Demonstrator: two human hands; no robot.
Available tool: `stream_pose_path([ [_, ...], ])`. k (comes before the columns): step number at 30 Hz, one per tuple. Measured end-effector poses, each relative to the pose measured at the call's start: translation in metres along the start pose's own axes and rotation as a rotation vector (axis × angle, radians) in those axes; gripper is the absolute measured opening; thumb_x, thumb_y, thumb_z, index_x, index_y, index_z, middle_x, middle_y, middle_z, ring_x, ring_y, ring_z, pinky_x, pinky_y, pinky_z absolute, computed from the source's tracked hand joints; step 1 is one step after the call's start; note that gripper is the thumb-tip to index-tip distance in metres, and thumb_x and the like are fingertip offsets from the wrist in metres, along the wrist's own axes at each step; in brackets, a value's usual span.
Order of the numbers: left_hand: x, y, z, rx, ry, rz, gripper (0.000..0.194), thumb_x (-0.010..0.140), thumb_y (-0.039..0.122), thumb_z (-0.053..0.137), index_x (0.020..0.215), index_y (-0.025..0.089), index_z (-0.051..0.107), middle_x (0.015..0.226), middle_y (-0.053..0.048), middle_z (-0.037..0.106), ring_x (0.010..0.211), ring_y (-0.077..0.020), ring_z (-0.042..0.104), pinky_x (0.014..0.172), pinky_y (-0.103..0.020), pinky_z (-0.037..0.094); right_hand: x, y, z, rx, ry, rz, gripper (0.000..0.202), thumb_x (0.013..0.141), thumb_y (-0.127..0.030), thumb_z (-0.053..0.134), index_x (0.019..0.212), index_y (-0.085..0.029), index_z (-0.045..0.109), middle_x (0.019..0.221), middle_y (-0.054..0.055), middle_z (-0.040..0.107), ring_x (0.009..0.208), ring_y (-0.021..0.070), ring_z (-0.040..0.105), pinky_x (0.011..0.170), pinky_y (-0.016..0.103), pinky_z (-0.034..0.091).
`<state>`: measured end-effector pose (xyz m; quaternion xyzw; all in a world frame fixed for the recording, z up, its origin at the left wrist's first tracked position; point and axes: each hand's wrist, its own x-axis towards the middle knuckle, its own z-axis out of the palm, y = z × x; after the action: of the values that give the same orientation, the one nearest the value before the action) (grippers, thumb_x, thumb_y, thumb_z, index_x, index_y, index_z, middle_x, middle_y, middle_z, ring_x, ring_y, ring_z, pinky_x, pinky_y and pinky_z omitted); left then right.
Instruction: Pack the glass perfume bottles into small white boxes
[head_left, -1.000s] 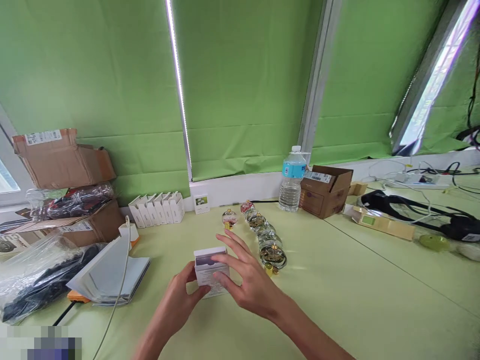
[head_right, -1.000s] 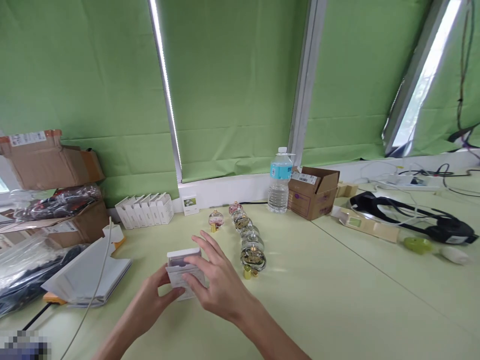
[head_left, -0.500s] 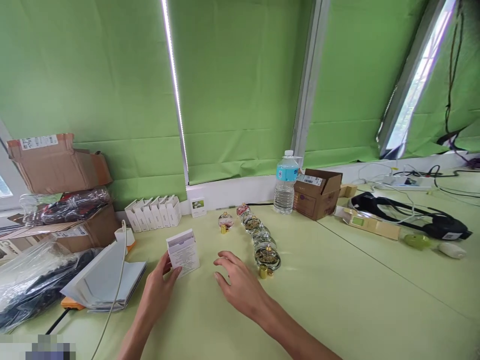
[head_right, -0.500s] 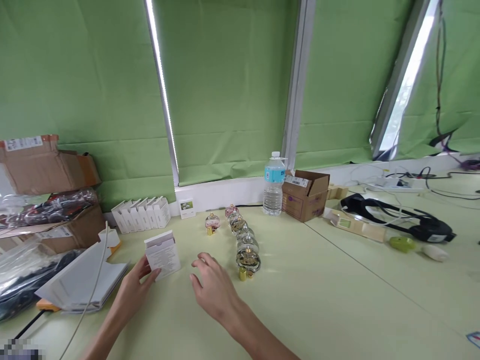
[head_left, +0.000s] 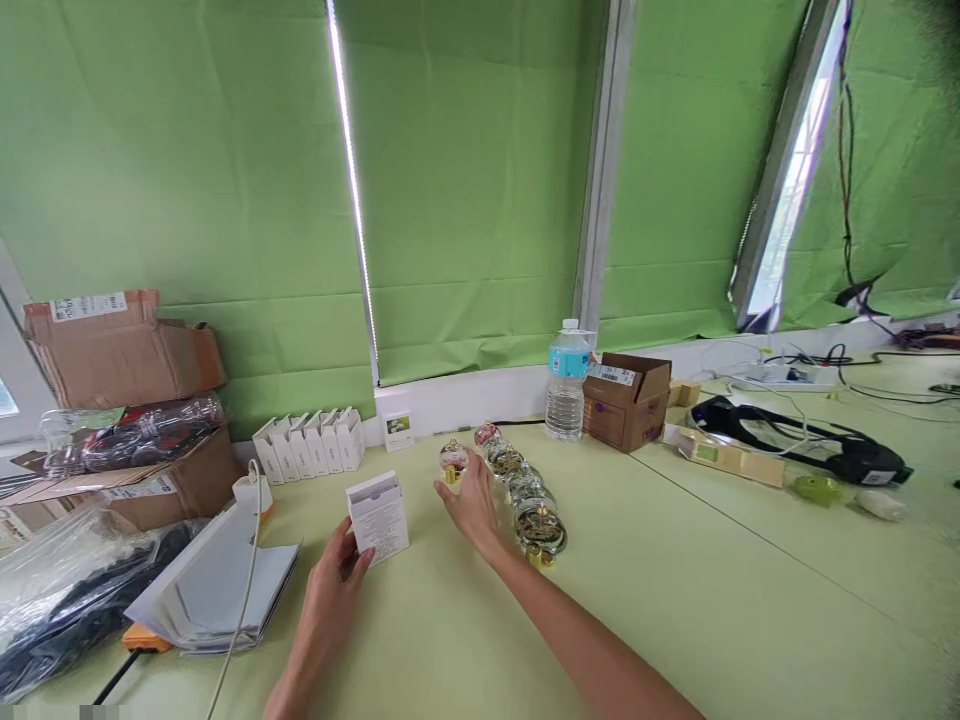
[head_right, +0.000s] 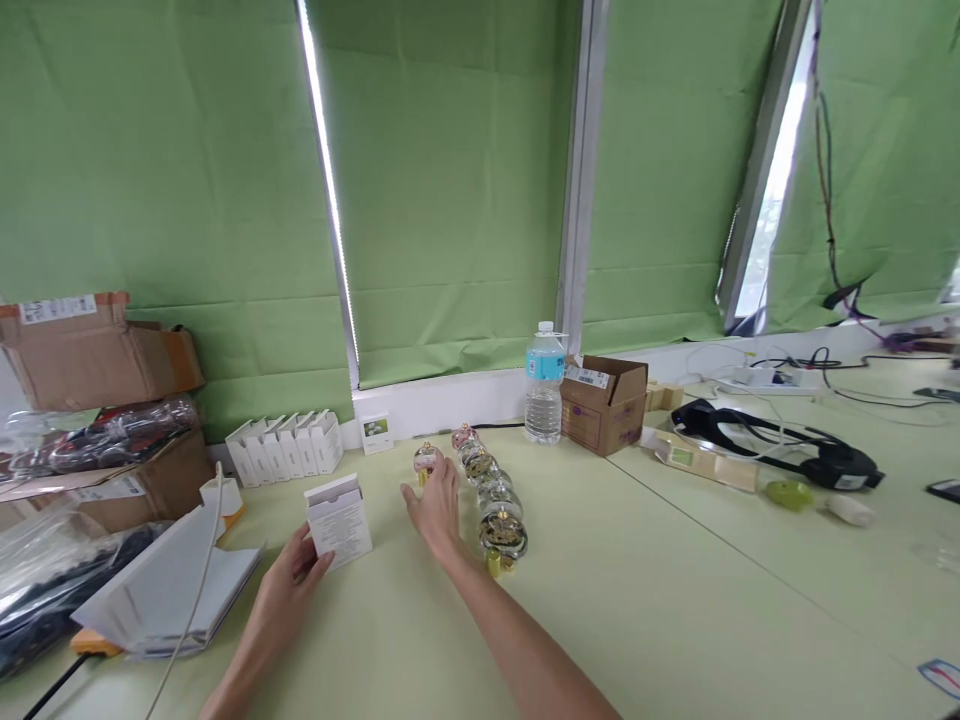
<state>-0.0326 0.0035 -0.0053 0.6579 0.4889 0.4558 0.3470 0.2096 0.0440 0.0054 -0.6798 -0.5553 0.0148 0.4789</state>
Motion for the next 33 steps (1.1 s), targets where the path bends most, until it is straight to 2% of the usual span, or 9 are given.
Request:
stream_pose_path([
  [5, 0.001, -0.002, 0.0, -0.015, 0.047, 0.006, 0.059, 0.08, 0.042, 0.057, 0.133, 0.02, 0.045, 0.119, -0.01, 0.067, 0.109, -0.0262, 0.064, 0.096, -0.042, 0.048, 0.039, 0.005, 0.028, -0.018, 0.061, 0.077, 0.096, 0.069, -0.047, 0.066, 0.143, -0.006, 0.021, 0.143, 0.022, 0.035, 0.133, 0.0358, 0.029, 0.106, 0.046, 0.028],
  [8, 0.003, -0.003, 0.0, -0.028, 0.069, 0.009, 0.059, 0.079, 0.043, 0.057, 0.132, 0.02, 0.046, 0.115, -0.011, 0.069, 0.106, -0.0267, 0.065, 0.095, -0.042, 0.048, 0.051, 0.011, 0.043, -0.007, 0.071, 0.113, 0.101, 0.065, -0.05, 0.069, 0.142, -0.006, 0.023, 0.141, 0.023, 0.038, 0.132, 0.0367, 0.032, 0.105, 0.046, 0.029],
  [14, 0.002, 0.003, 0.004, -0.012, 0.06, -0.029, 0.066, 0.077, 0.051, 0.058, 0.132, 0.018, 0.043, 0.118, -0.012, 0.067, 0.108, -0.027, 0.063, 0.095, -0.04, 0.048, 0.056, 0.025, 0.063, 0.006, 0.089, 0.167, 0.09, 0.065, -0.047, 0.068, 0.137, -0.01, 0.03, 0.132, 0.021, 0.047, 0.126, 0.0347, 0.041, 0.1, 0.043, 0.034],
  [18, 0.0, 0.01, 0.005, 0.05, 0.159, -0.056, 0.076, 0.079, 0.059, 0.053, 0.138, 0.014, 0.034, 0.133, -0.018, 0.054, 0.116, -0.0295, 0.057, 0.094, -0.043, 0.048, 0.054, 0.033, 0.067, 0.011, 0.104, 0.172, 0.065, 0.072, -0.038, 0.06, 0.129, -0.014, 0.039, 0.125, 0.017, 0.052, 0.117, 0.0312, 0.05, 0.093, 0.041, 0.041],
  [21, -0.001, 0.013, 0.003, 0.114, 0.217, -0.003, 0.073, 0.084, 0.058, 0.046, 0.141, 0.016, 0.029, 0.143, -0.018, 0.04, 0.123, -0.0297, 0.049, 0.097, -0.046, 0.045, 0.053, 0.035, 0.067, 0.016, 0.111, 0.161, 0.057, 0.075, -0.037, 0.056, 0.125, -0.015, 0.042, 0.121, 0.015, 0.054, 0.112, 0.0292, 0.054, 0.09, 0.039, 0.043],
  [26, -0.005, 0.019, 0.003, 0.157, 0.241, 0.041, 0.065, 0.087, 0.057, 0.039, 0.14, 0.019, 0.031, 0.137, -0.015, 0.043, 0.119, -0.0284, 0.05, 0.096, -0.047, 0.045, 0.054, 0.03, 0.067, 0.029, 0.116, 0.132, 0.069, 0.067, -0.046, 0.065, 0.126, -0.016, 0.043, 0.121, 0.013, 0.055, 0.11, 0.0283, 0.055, 0.09, 0.038, 0.043],
  [29, -0.005, 0.02, 0.004, 0.151, 0.284, 0.012, 0.066, 0.087, 0.06, 0.036, 0.139, 0.019, 0.033, 0.134, -0.016, 0.045, 0.116, -0.0284, 0.052, 0.093, -0.046, 0.047, 0.055, 0.024, 0.065, 0.031, 0.153, 0.144, 0.074, 0.067, -0.05, 0.066, 0.128, -0.015, 0.041, 0.121, 0.014, 0.055, 0.114, 0.0297, 0.052, 0.092, 0.039, 0.041],
  [33, -0.003, 0.02, 0.004, 0.152, 0.256, -0.024, 0.066, 0.087, 0.06, 0.036, 0.14, 0.021, 0.03, 0.136, -0.016, 0.042, 0.115, -0.0279, 0.053, 0.089, -0.044, 0.049, 0.055, 0.014, 0.066, 0.024, 0.219, 0.175, 0.079, 0.069, -0.052, 0.067, 0.132, -0.013, 0.037, 0.125, 0.018, 0.052, 0.118, 0.0329, 0.047, 0.094, 0.041, 0.038],
])
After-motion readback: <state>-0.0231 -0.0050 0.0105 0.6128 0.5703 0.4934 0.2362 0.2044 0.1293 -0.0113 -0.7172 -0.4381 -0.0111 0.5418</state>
